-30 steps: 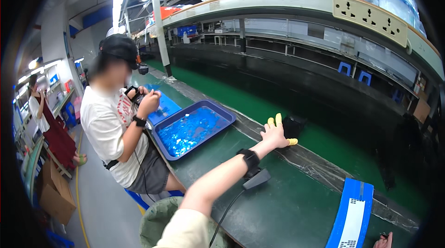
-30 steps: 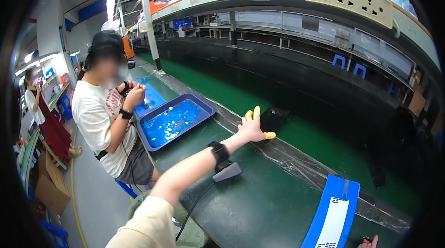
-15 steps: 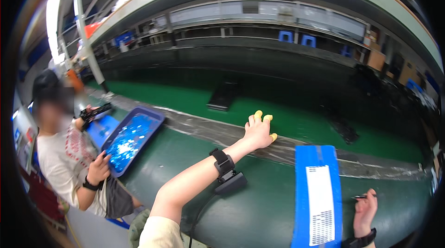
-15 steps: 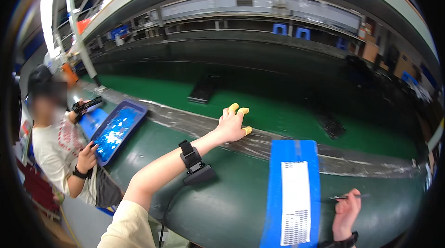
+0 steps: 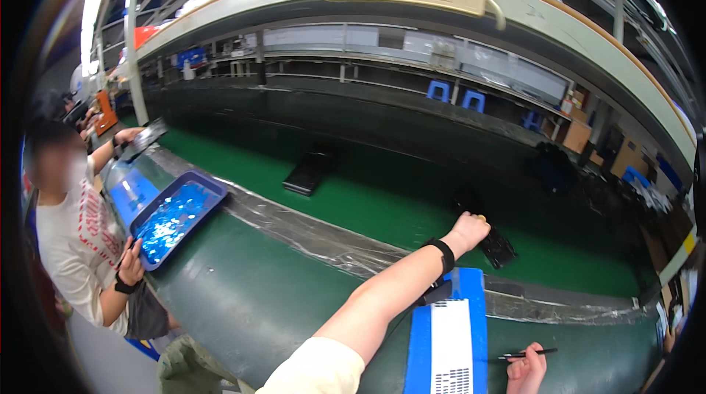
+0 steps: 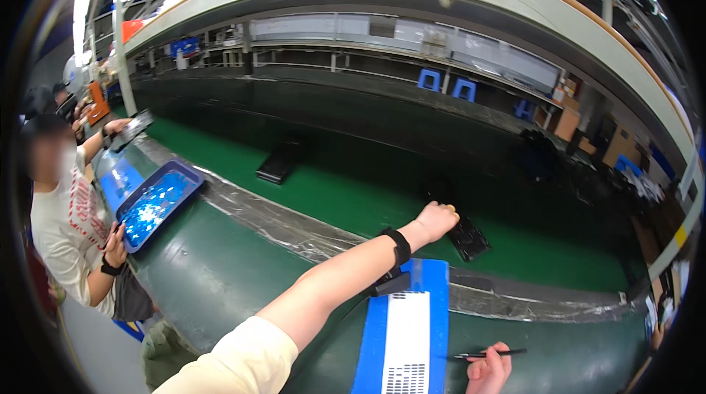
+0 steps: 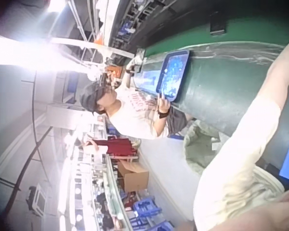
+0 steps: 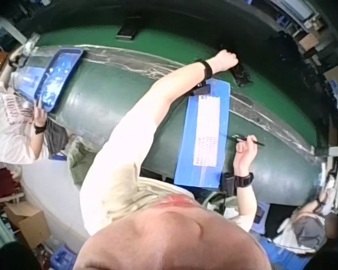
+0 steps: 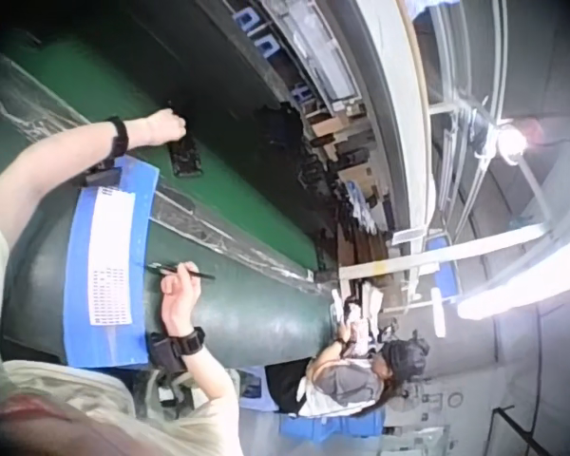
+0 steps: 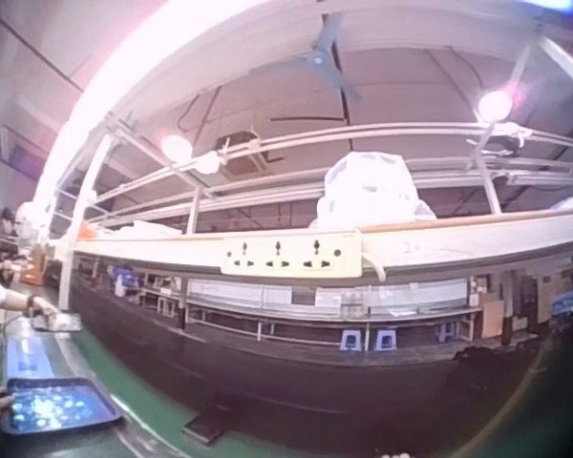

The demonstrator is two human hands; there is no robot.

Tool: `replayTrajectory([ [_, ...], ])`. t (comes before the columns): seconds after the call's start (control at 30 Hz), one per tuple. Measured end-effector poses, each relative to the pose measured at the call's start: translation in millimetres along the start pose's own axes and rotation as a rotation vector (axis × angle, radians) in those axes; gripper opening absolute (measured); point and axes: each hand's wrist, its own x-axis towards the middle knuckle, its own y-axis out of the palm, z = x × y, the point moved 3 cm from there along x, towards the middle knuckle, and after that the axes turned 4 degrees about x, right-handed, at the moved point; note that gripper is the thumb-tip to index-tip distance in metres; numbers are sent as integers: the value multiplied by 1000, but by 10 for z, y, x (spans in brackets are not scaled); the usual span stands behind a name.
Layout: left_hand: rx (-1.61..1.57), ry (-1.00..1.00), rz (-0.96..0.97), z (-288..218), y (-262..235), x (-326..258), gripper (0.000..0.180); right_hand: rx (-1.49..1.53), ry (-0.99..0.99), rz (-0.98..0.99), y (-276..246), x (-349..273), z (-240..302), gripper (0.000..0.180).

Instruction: Assembling and inspecting internal components of an electronic device, possibly a laptop or server part.

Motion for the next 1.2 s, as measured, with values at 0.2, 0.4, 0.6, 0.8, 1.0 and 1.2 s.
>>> replayTrajectory([
  [0.2,168,139,-221,137,-454,-563,5,-38,-37,45,-24,16,10,4],
  [0.4,270,-89,-267,11,-1302,-1622,13,115,46,-9,-187,171,5,21],
  [0.6,204,-89,-117,-630,-1731,-2395,11,120,-93,-112,-372,289,-87,11],
  [0.8,10,-118,-49,-942,-1630,-2669,10,-19,98,91,-26,127,-254,9],
  [1.0,16,-66,26,-1163,-1502,-2687,11,-334,6,240,110,-85,-95,15],
  [1.2,48,-86,88,-1238,-1845,-2931,45,-364,-74,308,118,-101,-141,16],
])
